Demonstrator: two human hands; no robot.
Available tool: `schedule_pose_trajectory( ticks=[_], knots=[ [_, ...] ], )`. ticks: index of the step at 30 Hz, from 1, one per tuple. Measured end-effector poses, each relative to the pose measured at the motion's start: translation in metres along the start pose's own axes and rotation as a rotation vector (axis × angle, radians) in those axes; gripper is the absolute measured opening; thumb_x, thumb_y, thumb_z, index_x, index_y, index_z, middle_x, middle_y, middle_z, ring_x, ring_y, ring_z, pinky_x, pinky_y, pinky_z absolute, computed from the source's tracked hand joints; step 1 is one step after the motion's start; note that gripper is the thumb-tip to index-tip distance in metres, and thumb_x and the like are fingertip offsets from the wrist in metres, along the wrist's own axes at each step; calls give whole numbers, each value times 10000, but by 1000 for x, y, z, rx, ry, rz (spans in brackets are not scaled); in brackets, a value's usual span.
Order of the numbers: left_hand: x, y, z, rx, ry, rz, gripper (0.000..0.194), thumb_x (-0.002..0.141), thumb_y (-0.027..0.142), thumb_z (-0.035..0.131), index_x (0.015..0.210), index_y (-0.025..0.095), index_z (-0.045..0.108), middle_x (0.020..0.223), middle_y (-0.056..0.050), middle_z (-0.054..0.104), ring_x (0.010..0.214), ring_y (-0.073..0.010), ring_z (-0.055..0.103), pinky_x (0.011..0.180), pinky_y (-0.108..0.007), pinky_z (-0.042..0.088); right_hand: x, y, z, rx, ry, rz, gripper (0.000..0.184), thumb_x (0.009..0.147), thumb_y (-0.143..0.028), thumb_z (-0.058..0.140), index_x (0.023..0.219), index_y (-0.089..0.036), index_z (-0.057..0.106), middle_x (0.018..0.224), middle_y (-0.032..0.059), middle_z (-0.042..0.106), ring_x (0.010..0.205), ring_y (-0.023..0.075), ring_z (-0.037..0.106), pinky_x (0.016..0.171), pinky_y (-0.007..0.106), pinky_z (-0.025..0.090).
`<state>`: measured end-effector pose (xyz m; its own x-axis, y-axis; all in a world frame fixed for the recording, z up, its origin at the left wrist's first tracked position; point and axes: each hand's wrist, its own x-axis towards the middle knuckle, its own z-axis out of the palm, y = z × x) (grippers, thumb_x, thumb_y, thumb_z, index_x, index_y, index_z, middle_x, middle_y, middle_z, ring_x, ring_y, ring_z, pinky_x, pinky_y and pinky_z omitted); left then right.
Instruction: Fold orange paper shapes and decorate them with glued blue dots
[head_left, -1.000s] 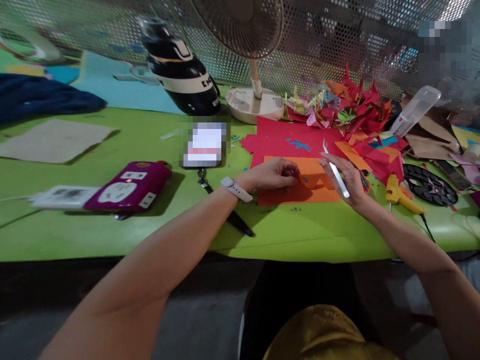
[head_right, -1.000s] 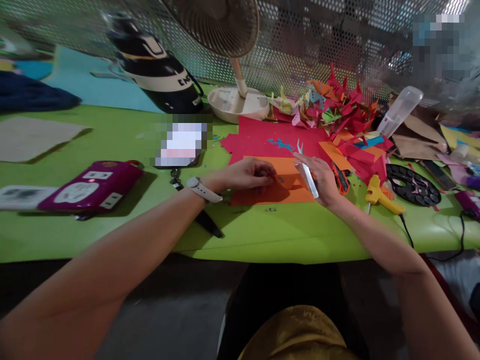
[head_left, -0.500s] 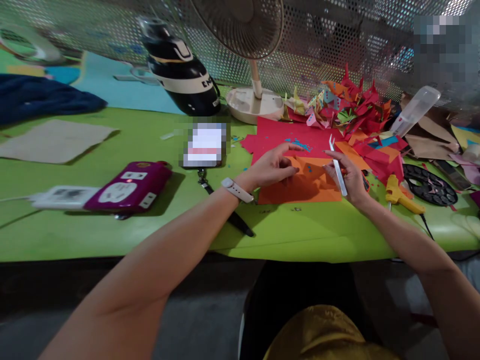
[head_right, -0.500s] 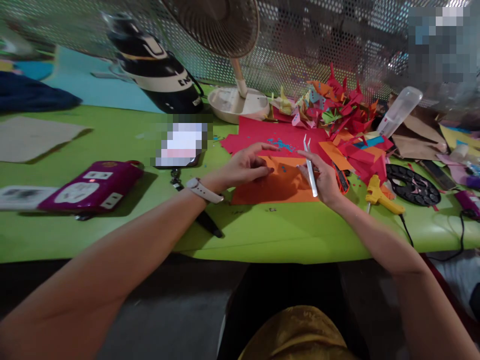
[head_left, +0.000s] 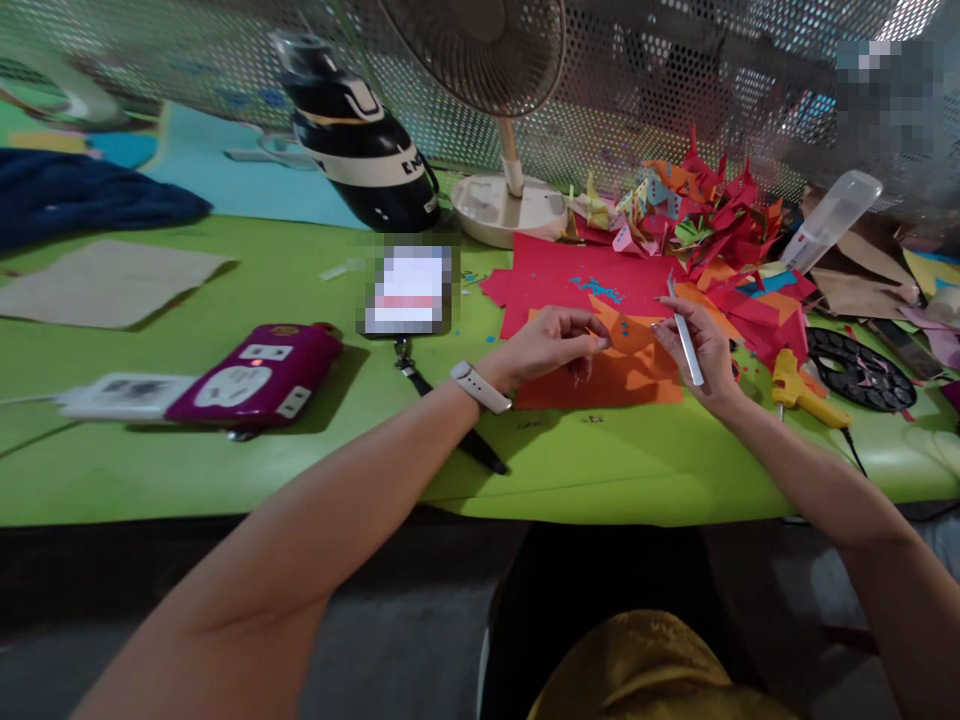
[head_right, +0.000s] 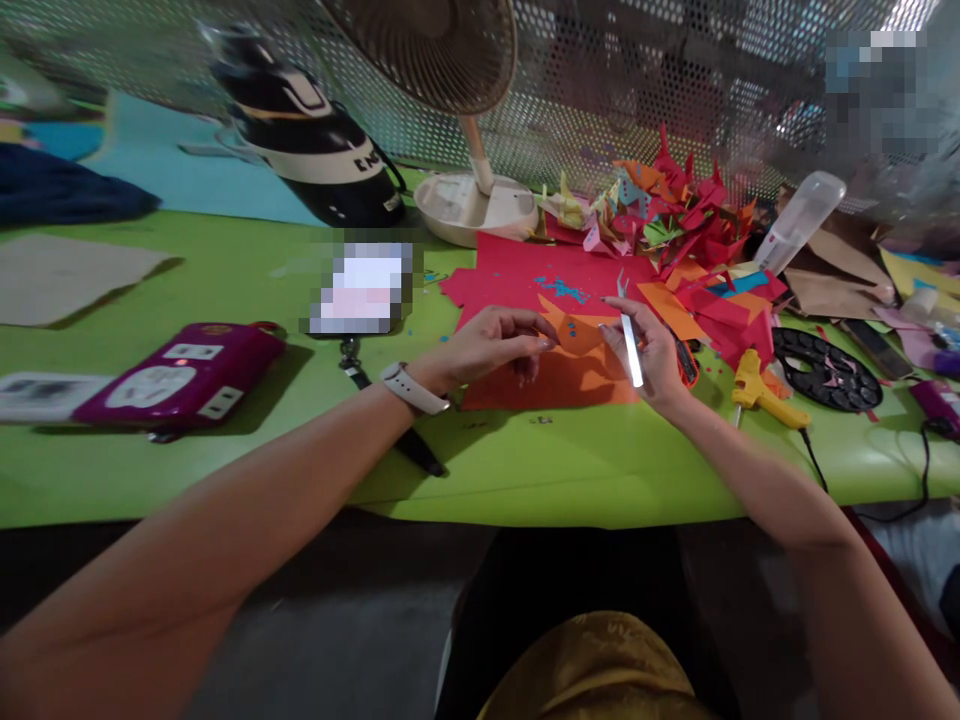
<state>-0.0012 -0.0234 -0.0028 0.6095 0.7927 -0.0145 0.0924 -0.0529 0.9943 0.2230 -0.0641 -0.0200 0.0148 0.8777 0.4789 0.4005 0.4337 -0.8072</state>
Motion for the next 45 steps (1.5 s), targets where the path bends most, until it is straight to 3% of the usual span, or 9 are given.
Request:
schedule_pose_trajectory(
  ticks=[10,21,28,33,38,45],
  knots=[
    [0,2,7,97,70,13,279,857,276,657,612,162,587,427,12,576,378,-77,508,410,-162,390,-5,-4,7,33,-32,36,368,832,-486,671,1134,-279,628,827,6,623,753,162,607,742,349,547],
    [-1,2,6,122,51,47,332,834,344,688,576,175,566,433,13,574,383,-85,511,412,-175,398,-5,-5,7,47,-28,48,369,826,-480,680,1120,-261,639,815,-6,625,743,136,599,730,315,541],
    [-3,1,5,-14,-21,40,283,789,391,727,645,177,611,502,-11,626,440,-110,574,459,-205,442,-3,-4,5,26,-18,45,373,823,-468,683,1136,-268,637,819,2,631,755,151,630,740,330,562],
    [1,-6,2,-165,22,64,282,799,422,702,677,178,631,525,1,624,436,-111,569,475,-225,459,-4,-2,3,61,-63,30,355,833,-424,681,1144,-258,644,826,2,632,755,148,630,749,329,562],
    [5,-12,0,-174,57,48,260,780,387,736,667,176,636,554,3,622,481,-103,567,521,-227,458,-4,-3,4,56,-91,52,379,832,-443,662,1157,-251,628,833,6,641,764,150,632,743,324,558],
    [10,-15,-4,-244,208,71,262,743,438,760,735,187,684,636,-6,668,567,-105,594,567,-216,467,11,-15,-14,57,78,4,373,856,-441,641,1181,-269,577,942,32,697,927,194,698,888,396,568]
  ],
)
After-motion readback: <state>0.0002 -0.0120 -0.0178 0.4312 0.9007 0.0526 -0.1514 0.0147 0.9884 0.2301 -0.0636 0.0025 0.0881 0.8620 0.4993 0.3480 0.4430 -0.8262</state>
